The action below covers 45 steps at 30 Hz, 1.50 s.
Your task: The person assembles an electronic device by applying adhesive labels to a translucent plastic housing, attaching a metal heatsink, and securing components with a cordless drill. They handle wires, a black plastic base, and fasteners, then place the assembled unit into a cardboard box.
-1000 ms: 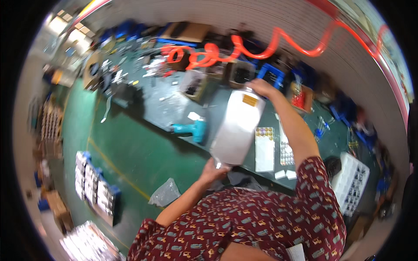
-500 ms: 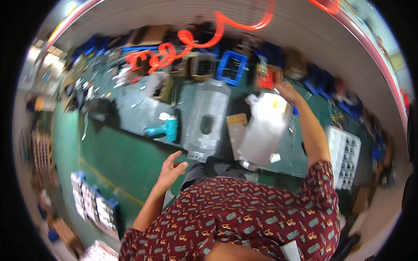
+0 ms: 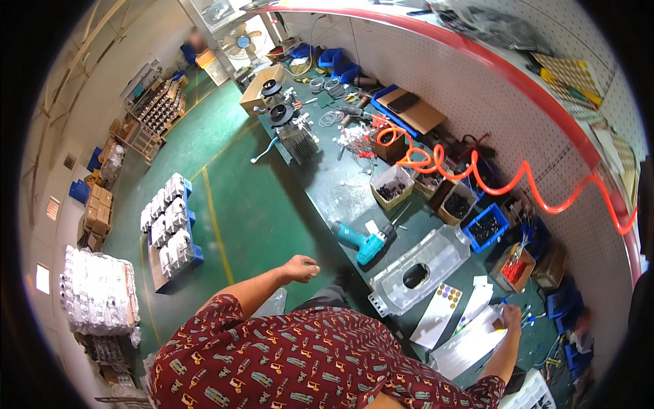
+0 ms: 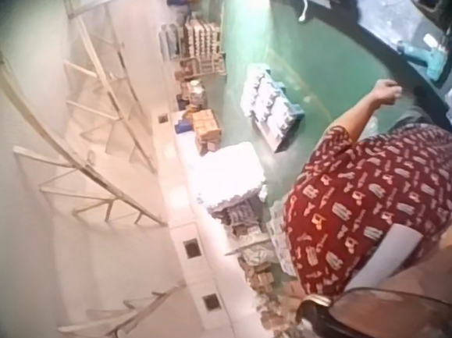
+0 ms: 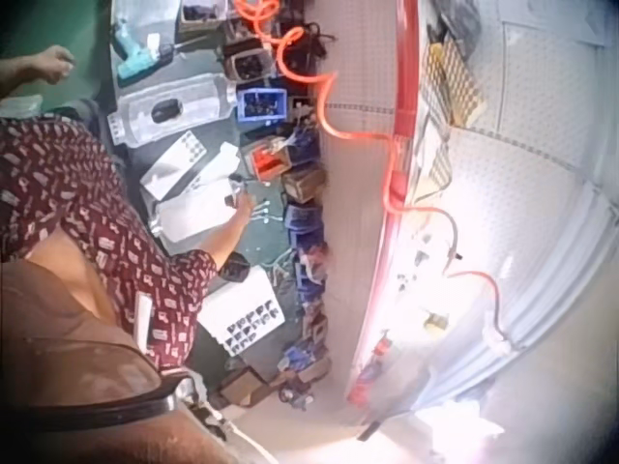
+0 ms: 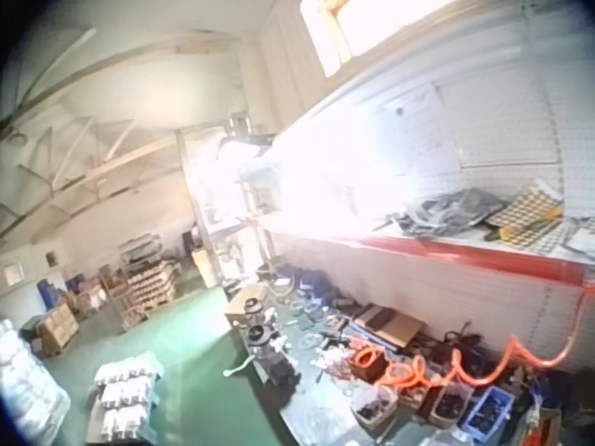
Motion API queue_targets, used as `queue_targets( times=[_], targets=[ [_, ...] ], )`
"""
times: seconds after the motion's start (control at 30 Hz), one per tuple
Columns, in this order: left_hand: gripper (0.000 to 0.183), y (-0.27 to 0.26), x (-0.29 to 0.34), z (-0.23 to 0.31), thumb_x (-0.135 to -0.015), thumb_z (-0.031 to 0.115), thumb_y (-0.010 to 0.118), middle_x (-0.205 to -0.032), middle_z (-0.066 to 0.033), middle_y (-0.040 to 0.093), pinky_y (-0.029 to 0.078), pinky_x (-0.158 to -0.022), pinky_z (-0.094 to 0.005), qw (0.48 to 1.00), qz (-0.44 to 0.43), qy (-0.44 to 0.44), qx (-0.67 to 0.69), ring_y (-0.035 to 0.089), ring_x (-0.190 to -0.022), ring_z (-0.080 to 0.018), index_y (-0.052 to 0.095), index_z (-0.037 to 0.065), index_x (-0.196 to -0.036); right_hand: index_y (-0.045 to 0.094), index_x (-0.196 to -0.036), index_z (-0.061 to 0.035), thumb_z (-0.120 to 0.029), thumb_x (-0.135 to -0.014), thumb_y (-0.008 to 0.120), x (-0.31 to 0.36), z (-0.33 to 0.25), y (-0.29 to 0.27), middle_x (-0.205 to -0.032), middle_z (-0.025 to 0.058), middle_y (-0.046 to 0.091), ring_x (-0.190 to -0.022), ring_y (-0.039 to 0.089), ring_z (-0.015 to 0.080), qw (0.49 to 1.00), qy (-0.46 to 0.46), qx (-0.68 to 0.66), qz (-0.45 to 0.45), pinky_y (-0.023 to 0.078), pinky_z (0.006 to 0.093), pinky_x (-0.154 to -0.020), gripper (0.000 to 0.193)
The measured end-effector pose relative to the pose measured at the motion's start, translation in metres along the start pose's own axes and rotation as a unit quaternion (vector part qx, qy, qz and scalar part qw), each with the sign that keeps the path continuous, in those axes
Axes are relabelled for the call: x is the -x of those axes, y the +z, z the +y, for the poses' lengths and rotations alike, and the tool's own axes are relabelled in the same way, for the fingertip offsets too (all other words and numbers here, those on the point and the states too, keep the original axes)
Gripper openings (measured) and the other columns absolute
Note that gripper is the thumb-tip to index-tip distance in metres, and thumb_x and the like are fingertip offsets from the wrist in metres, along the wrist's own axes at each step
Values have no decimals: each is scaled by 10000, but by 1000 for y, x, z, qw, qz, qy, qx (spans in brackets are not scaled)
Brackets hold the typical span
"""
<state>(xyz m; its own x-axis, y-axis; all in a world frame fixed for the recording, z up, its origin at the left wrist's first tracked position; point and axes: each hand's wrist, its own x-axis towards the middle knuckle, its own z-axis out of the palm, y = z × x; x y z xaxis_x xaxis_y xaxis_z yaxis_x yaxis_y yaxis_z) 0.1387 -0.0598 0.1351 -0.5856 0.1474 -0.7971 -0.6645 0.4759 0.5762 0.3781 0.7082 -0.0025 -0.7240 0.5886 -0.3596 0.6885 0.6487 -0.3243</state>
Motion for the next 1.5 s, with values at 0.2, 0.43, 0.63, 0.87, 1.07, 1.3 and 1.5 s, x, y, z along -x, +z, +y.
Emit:
queue_targets(
  times=[0.2,0.43,0.63,0.87,1.07,1.3,1.5],
  targets=[
    [313,-137,-111,-32,-986,178,643,-861,-60,649,567,-607,-301,965,-12,-34,259,565,-616,-133,568,19,-1244,712,-884,10,-376,-933,639,2,-13,-1,-860,264,677,-808,694,412,972,5,160,175,519,497,-716,396],
    [413,-254,-245,44,-1042,444,546,-1130,-178,692,622,-782,-436,930,93,-29,355,656,-843,-217,550,57,-1185,668,-889,51,-203,-1006,612,78,-336,-27,-691,99,595,-637,544,182,893,-134,-149,403,441,368,-605,285],
    [610,-323,-319,102,-892,607,704,-1317,-270,588,590,-898,-532,892,101,21,439,624,-1057,-324,516,101,-1178,711,-1092,-10,-216,-942,725,29,-745,37,-949,15,683,-811,611,97,869,-219,-444,3,506,257,-676,255],
    [871,-328,-346,160,-813,790,643,-1156,-191,587,568,-897,-514,877,-106,-7,468,591,-1047,-348,505,98,-1324,537,-1408,42,-464,-824,790,-27,-1026,128,-1261,216,666,-1112,669,281,889,-239,-384,-68,541,394,-911,813],
    [1056,-318,-315,171,-830,950,240,-1451,-124,534,509,-1002,-541,869,-145,44,470,570,-1233,-353,489,144,-1465,558,-1379,18,-275,-855,700,15,-998,141,-1255,244,668,-1204,642,288,855,-303,-404,-119,489,383,-1031,617],
    [953,-284,-301,152,-916,778,237,-1430,-212,568,423,-1124,-546,807,-225,56,542,568,-1267,-414,489,50,-1477,541,-1399,-58,-168,-852,604,92,-893,162,-1335,207,596,-1259,544,385,842,-445,-293,-80,425,442,-1096,561],
    [854,-252,-269,156,-918,706,308,-1385,-187,592,477,-1049,-549,782,-358,109,498,604,-1184,-393,482,77,-1468,391,-1454,-55,-309,-906,679,151,-830,153,-1269,202,605,-1260,581,335,794,-321,-490,-160,467,397,-1060,669]
  ],
)
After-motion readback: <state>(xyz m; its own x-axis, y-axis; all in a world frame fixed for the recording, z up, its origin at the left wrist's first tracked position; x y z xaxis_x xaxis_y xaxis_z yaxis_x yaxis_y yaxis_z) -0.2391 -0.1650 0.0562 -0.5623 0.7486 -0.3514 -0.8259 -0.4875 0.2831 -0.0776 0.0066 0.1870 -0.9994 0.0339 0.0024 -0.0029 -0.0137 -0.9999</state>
